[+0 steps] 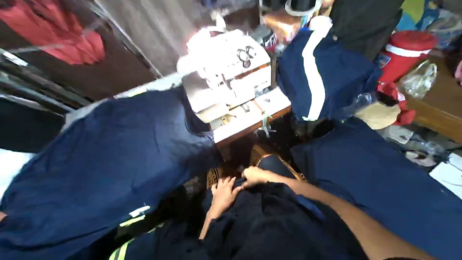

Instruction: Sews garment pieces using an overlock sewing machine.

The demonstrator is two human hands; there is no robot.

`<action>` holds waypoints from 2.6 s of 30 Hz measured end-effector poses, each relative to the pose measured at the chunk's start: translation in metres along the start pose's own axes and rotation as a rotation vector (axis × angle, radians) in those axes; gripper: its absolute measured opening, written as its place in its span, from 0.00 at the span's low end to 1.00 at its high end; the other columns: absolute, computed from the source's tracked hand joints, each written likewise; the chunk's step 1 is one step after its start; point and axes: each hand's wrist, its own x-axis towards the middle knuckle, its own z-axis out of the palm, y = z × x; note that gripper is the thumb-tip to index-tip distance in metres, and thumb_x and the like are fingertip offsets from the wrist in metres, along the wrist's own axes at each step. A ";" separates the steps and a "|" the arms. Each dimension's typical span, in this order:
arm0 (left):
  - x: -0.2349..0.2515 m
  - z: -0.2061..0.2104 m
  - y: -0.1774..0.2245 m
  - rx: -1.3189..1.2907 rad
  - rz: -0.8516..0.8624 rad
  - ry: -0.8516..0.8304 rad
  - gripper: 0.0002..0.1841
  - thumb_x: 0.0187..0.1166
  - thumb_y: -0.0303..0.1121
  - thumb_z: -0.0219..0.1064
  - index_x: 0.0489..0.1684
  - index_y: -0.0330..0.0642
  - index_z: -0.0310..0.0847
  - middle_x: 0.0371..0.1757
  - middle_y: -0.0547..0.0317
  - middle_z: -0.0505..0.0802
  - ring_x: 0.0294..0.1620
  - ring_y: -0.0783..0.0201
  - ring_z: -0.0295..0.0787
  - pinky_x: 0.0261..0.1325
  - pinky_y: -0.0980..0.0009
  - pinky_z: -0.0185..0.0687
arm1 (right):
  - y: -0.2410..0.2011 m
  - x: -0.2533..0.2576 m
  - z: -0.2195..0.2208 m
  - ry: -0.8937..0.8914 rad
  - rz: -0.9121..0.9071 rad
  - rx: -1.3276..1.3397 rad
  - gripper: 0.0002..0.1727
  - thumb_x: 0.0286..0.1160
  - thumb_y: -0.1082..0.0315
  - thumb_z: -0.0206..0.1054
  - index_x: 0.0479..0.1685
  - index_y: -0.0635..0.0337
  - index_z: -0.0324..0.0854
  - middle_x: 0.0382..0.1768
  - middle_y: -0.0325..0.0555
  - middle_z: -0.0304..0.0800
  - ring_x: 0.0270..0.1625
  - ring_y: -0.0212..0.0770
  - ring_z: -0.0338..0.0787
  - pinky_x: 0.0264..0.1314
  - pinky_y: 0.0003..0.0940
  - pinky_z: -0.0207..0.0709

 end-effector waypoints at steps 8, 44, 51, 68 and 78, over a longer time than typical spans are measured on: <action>0.010 -0.053 -0.034 -0.146 -0.114 -0.090 0.22 0.79 0.45 0.73 0.57 0.33 0.87 0.54 0.33 0.92 0.62 0.35 0.87 0.69 0.31 0.71 | 0.087 -0.036 -0.112 -0.063 0.091 0.176 0.20 0.73 0.64 0.78 0.51 0.76 0.86 0.51 0.70 0.88 0.58 0.61 0.86 0.68 0.64 0.72; -0.165 -0.309 -0.149 -0.520 0.647 0.773 0.06 0.80 0.39 0.72 0.49 0.57 0.90 0.52 0.74 0.95 0.58 0.73 0.90 0.67 0.71 0.83 | -0.096 -0.127 -0.219 0.974 -0.810 1.118 0.08 0.60 0.77 0.78 0.23 0.50 0.92 0.27 0.32 0.89 0.30 0.24 0.85 0.37 0.21 0.84; -0.058 -0.308 -0.078 -0.047 -0.010 0.992 0.13 0.75 0.27 0.72 0.51 0.24 0.86 0.52 0.25 0.89 0.57 0.30 0.86 0.63 0.31 0.75 | -0.089 -0.041 -0.216 1.130 -0.265 1.011 0.09 0.57 0.73 0.85 0.25 0.61 0.89 0.24 0.39 0.88 0.27 0.28 0.82 0.32 0.26 0.78; 0.078 -0.209 0.087 0.229 0.372 0.819 0.26 0.91 0.50 0.49 0.77 0.50 0.81 0.83 0.50 0.80 0.89 0.44 0.65 0.87 0.25 0.40 | -0.063 -0.021 -0.204 1.025 0.008 0.634 0.19 0.77 0.61 0.72 0.60 0.64 0.83 0.41 0.46 0.88 0.34 0.32 0.85 0.38 0.31 0.83; 0.088 -0.224 0.069 0.126 0.491 0.771 0.25 0.90 0.48 0.52 0.79 0.47 0.79 0.89 0.50 0.72 0.95 0.42 0.49 0.91 0.36 0.44 | -0.026 -0.037 -0.117 0.756 -0.063 0.707 0.12 0.74 0.60 0.74 0.28 0.59 0.88 0.23 0.35 0.84 0.26 0.25 0.79 0.33 0.27 0.74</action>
